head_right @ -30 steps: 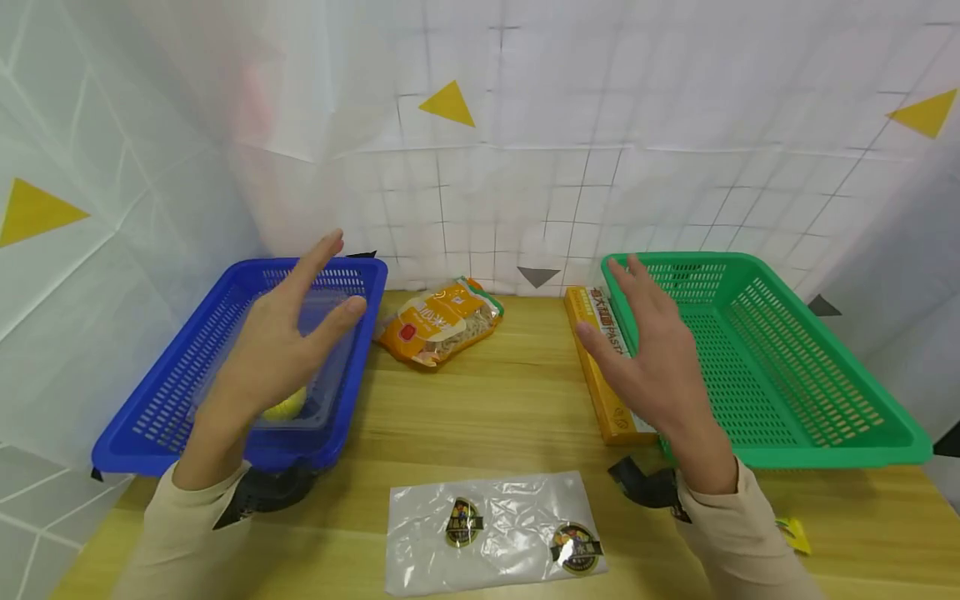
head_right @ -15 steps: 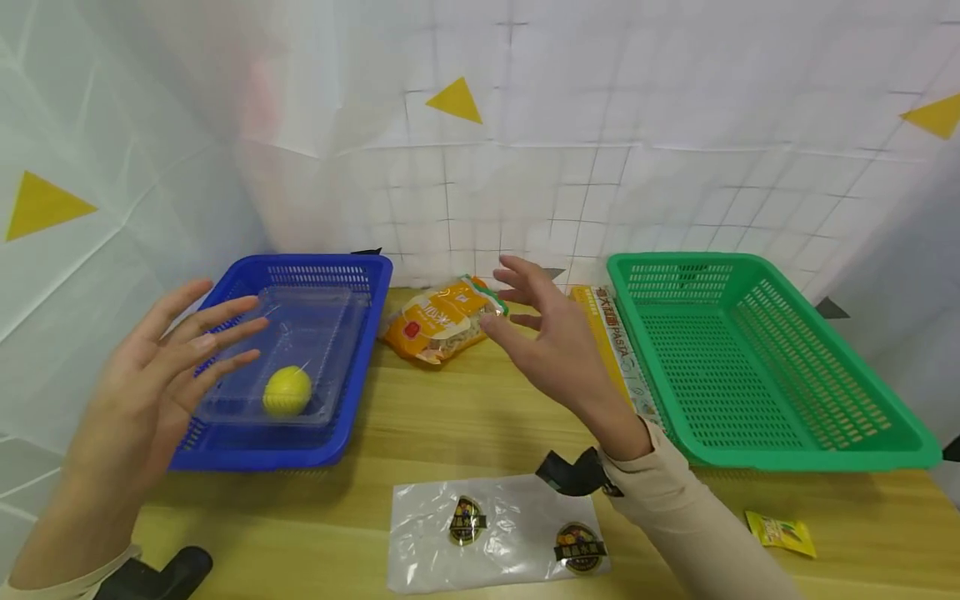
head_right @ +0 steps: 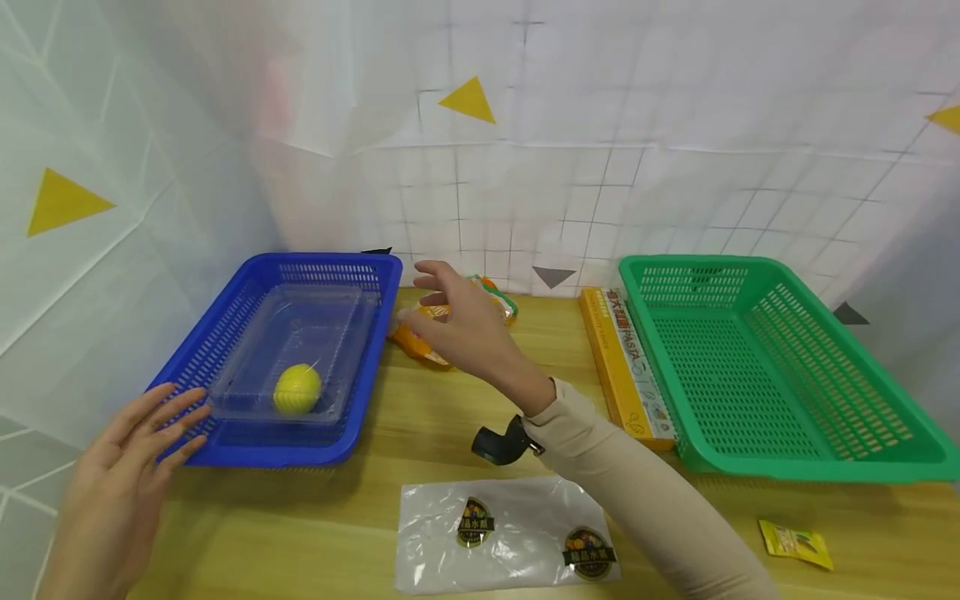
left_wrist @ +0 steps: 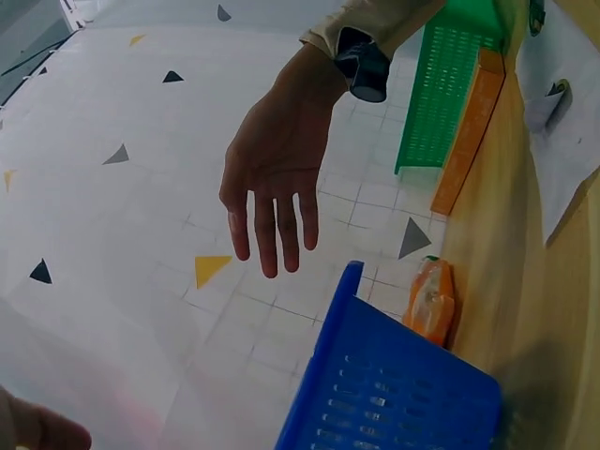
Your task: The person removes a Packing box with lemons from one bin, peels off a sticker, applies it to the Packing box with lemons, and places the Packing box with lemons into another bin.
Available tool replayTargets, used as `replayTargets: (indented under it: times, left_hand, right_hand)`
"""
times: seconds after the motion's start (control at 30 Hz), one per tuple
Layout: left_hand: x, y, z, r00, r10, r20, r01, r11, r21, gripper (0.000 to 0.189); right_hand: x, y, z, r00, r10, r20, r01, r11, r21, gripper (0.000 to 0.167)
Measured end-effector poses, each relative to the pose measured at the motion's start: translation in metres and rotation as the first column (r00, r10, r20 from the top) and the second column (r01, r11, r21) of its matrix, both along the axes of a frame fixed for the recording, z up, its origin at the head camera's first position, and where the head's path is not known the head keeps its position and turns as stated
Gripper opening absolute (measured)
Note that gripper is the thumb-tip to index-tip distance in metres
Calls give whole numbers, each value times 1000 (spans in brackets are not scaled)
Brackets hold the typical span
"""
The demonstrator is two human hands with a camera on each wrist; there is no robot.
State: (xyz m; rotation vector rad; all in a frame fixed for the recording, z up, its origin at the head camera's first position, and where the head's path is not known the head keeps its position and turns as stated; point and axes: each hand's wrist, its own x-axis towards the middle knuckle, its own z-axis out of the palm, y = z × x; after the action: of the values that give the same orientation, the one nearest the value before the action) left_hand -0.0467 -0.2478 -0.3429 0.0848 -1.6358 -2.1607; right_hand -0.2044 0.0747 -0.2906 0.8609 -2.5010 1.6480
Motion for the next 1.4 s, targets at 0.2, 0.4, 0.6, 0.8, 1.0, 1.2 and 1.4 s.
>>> replayTargets:
  times: [0.2, 0.4, 0.6, 0.8, 1.0, 1.2, 1.4]
  left_hand:
    - [9, -1, -15, 881, 432, 191, -452, 889, 73, 36]
    - [10, -14, -31, 848, 362, 388, -464, 861, 210, 31]
    - [6, -26, -43, 912, 169, 373, -319, 864, 390, 13]
    - [1, -23, -46, 933, 174, 314, -302, 852, 428, 6]
    - [-3, -18, -47, 940, 215, 266, -326, 800, 504, 7]
    - [-4, -14, -49, 936, 257, 241, -350, 763, 544, 10]
    - [-4, -14, -49, 934, 269, 234, -354, 766, 537, 9]
  right_hand:
    - [-13, -25, -6, 1000, 5, -9, -5, 1000, -5, 52]
    - [-22, -47, -10, 1000, 21, 11, -21, 999, 38, 51]
    - [-28, -70, -8, 997, 30, 77, -36, 996, 79, 56]
    - [-38, -93, -13, 989, -1, 148, -17, 993, 118, 59]
    - [-45, -119, -19, 976, -51, 214, 9, 981, 192, 58]
    - [-45, -139, -21, 952, -121, 282, 82, 986, 146, 59]
    - [-44, -151, -27, 896, -166, 411, 152, 986, 67, 90]
